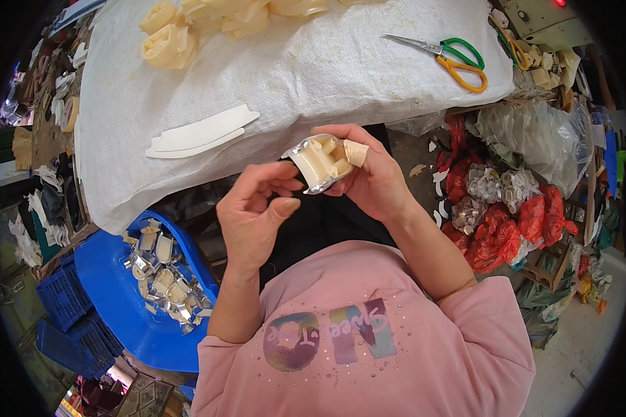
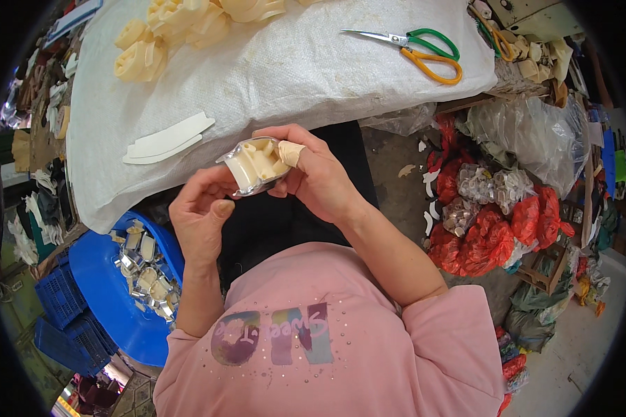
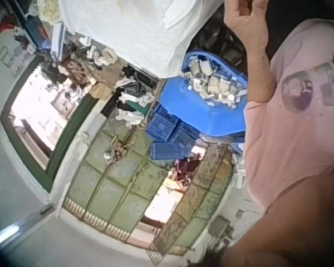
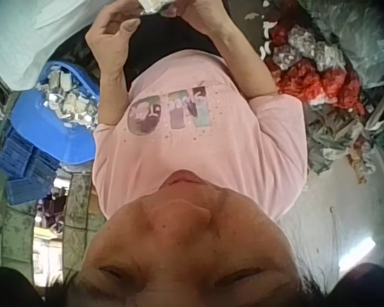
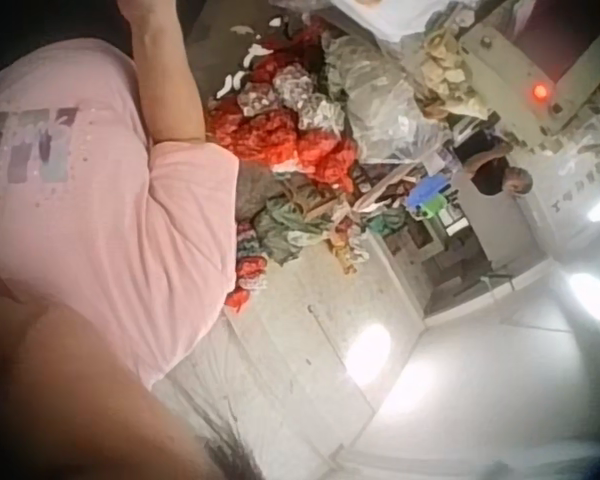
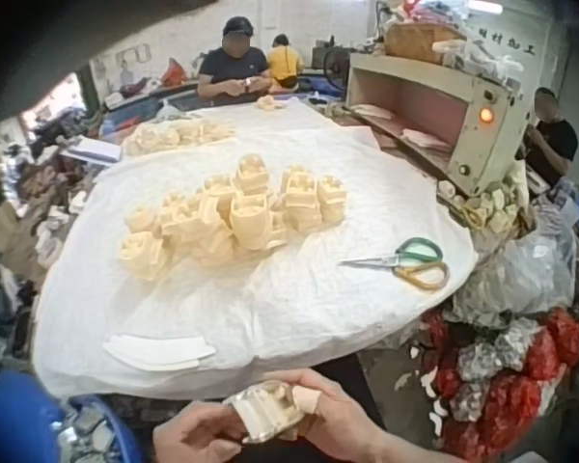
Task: The recorder is assembling and trimming foam or plastic shoe components, specifically fitting a white strip into a beige molded part and trimming the excess.
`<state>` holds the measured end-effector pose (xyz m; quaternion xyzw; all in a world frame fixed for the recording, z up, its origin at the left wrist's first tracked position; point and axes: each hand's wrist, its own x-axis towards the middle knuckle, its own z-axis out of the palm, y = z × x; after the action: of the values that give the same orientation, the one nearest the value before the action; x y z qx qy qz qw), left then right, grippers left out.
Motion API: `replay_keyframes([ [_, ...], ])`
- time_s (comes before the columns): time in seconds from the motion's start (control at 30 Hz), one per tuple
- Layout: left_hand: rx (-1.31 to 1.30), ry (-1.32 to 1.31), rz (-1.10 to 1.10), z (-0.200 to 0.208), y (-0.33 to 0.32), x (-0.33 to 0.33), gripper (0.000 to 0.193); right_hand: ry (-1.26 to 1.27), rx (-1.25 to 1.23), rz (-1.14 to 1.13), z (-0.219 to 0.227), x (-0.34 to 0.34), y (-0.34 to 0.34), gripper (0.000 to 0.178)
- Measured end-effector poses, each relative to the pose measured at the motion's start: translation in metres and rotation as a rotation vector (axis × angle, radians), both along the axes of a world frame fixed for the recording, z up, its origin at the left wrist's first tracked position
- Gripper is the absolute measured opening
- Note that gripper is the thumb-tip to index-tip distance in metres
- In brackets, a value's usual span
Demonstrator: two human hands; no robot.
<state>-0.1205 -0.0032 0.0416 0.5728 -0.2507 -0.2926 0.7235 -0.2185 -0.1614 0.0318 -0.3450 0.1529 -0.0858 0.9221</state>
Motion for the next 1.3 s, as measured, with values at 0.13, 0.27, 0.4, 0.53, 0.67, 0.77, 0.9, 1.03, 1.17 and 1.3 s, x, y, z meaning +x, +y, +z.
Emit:
replay_keyframes([
  [0.13, -0.017, -0.035, 0.085, 0.0, -0.004, 0.003, 0.036, 0.031, 0.067, 0.009, 0.0, -0.001, 0.001, 0.032],
  [0.27, -0.133, -0.18, 0.102, 0.0, -0.011, 0.002, 0.027, 0.054, 0.063, 0.072, 0.003, -0.002, 0.005, 0.036],
  [0.4, -0.101, -0.288, 0.063, -0.001, -0.01, 0.001, 0.02, 0.068, 0.105, 0.154, -0.002, -0.002, 0.001, 0.036],
  [0.53, -0.004, -0.65, 0.079, 0.003, -0.016, 0.0, 0.017, 0.076, -0.028, 0.148, -0.01, 0.0, 0.0, 0.039],
  [0.67, -0.06, -0.862, -0.012, 0.008, -0.023, -0.014, 0.022, 0.084, 0.028, 0.079, 0.009, 0.003, 0.002, 0.04],
  [0.77, -0.082, -0.871, -0.025, 0.009, -0.023, -0.022, 0.027, 0.077, 0.047, 0.147, 0.004, 0.006, 0.0, 0.042],
  [0.9, -0.044, -1.001, -0.017, 0.011, -0.024, -0.027, 0.034, 0.073, 0.008, 0.212, 0.006, 0.005, -0.005, 0.046],
  [1.03, -0.027, -1.015, -0.037, 0.016, -0.024, -0.027, 0.027, 0.008, 0.032, 0.229, 0.0, 0.008, -0.004, 0.046],
  [1.17, -0.062, -0.895, 0.026, 0.014, -0.025, -0.031, 0.029, -0.008, 0.049, 0.259, -0.003, 0.007, -0.004, 0.046],
  [1.3, -0.024, -1.002, 0.051, 0.016, -0.031, -0.024, 0.028, -0.135, 0.183, 0.326, -0.008, 0.005, -0.008, 0.045],
])
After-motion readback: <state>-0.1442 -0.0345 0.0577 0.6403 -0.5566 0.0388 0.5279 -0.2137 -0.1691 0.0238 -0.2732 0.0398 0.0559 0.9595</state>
